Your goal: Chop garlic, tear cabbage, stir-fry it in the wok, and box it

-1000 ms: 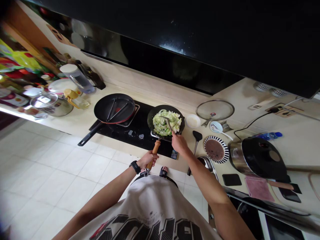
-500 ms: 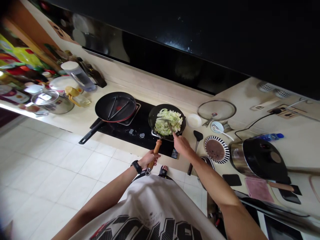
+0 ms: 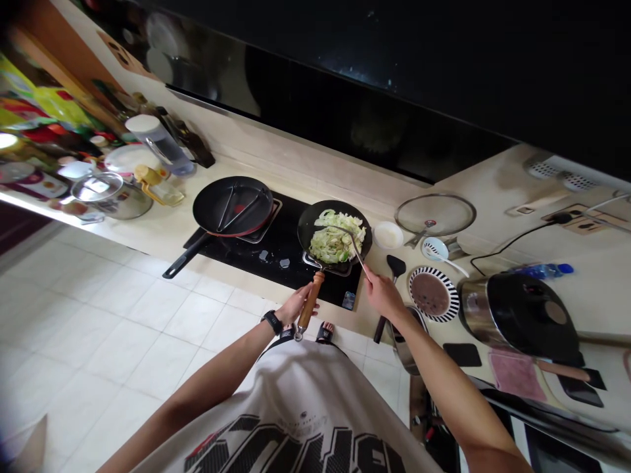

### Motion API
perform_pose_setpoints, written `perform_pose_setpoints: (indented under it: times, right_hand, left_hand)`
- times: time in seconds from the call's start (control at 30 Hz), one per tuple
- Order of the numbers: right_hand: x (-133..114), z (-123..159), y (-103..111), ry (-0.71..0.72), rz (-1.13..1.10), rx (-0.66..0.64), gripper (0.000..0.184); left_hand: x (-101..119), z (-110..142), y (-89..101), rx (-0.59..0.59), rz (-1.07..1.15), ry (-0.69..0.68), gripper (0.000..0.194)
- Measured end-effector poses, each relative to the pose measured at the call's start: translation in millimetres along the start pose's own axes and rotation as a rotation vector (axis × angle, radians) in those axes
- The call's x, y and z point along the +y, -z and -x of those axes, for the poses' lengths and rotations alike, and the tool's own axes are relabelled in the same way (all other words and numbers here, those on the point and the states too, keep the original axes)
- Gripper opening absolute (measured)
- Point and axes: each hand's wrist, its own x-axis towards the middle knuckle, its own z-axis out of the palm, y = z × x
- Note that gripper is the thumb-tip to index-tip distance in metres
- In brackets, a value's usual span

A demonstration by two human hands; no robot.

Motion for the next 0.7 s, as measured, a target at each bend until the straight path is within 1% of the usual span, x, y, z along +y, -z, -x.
perform_pose_setpoints:
  times: [0.07, 0.13, 0.2, 0.23, 0.3, 0.37, 0.43, 0.47, 0.53, 0.57, 0.6, 0.7]
  right_hand:
    - [5.8, 4.9, -8.0, -0.037, -0.050, 0.015, 0.053]
    - [9.8, 9.9, -15.4, -0.072, -0.098, 0.020, 0.052]
    - [12.7, 14.9, -18.4, -0.099, -0.140, 0.025, 0.052]
    - [13.8, 17.3, -17.9, -0.112, -0.153, 0.028, 0.052]
    - [15.1, 21.3, -13.8, -0.131, -0.166, 0.028, 0.051]
    - [15.9, 24.1, -8.7, -0.141, -0.173, 0.027, 0.050]
    - [17.2, 26.1, -5.4, -0.150, -0.187, 0.032, 0.050]
    - [18.1, 26.9, -4.7, -0.158, -0.194, 0.037, 0.050]
    - [20.5, 28.5, -4.9, -0.176, -0.203, 0.041, 0.051]
    - [21.8, 29.4, -5.0, -0.184, -0.205, 0.038, 0.051]
    - [23.2, 30.3, -4.7, -0.190, -0.205, 0.033, 0.051]
    - [27.2, 30.9, 1.0, -0.191, -0.176, 0.028, 0.051]
  left_hand:
    - [12.2, -11.5, 10.4, 0.136, -0.048, -0.014, 0.052]
    - [31.0, -27.1, 23.2, 0.339, -0.175, -0.020, 0.050]
    - [51.8, -43.5, 36.7, 0.553, -0.332, 0.002, 0.050]
    - [61.1, -50.5, 43.0, 0.624, -0.392, 0.017, 0.051]
    - [74.4, -60.4, 53.6, 0.714, -0.495, 0.035, 0.051]
    - [79.4, -64.7, 62.2, 0.774, -0.579, 0.010, 0.048]
    - [78.1, -65.8, 70.4, 0.793, -0.797, -0.085, 0.052]
    - [76.8, -66.3, 74.6, 0.768, -0.948, -0.142, 0.051]
    - [76.0, -68.9, 82.3, 0.667, -1.253, -0.222, 0.044]
    - [77.4, -71.1, 85.3, 0.621, -1.358, -0.225, 0.040]
    - [80.1, -73.6, 87.4, 0.595, -1.409, -0.203, 0.039]
    - [91.7, -77.7, 87.8, 0.605, -1.414, -0.104, 0.041]
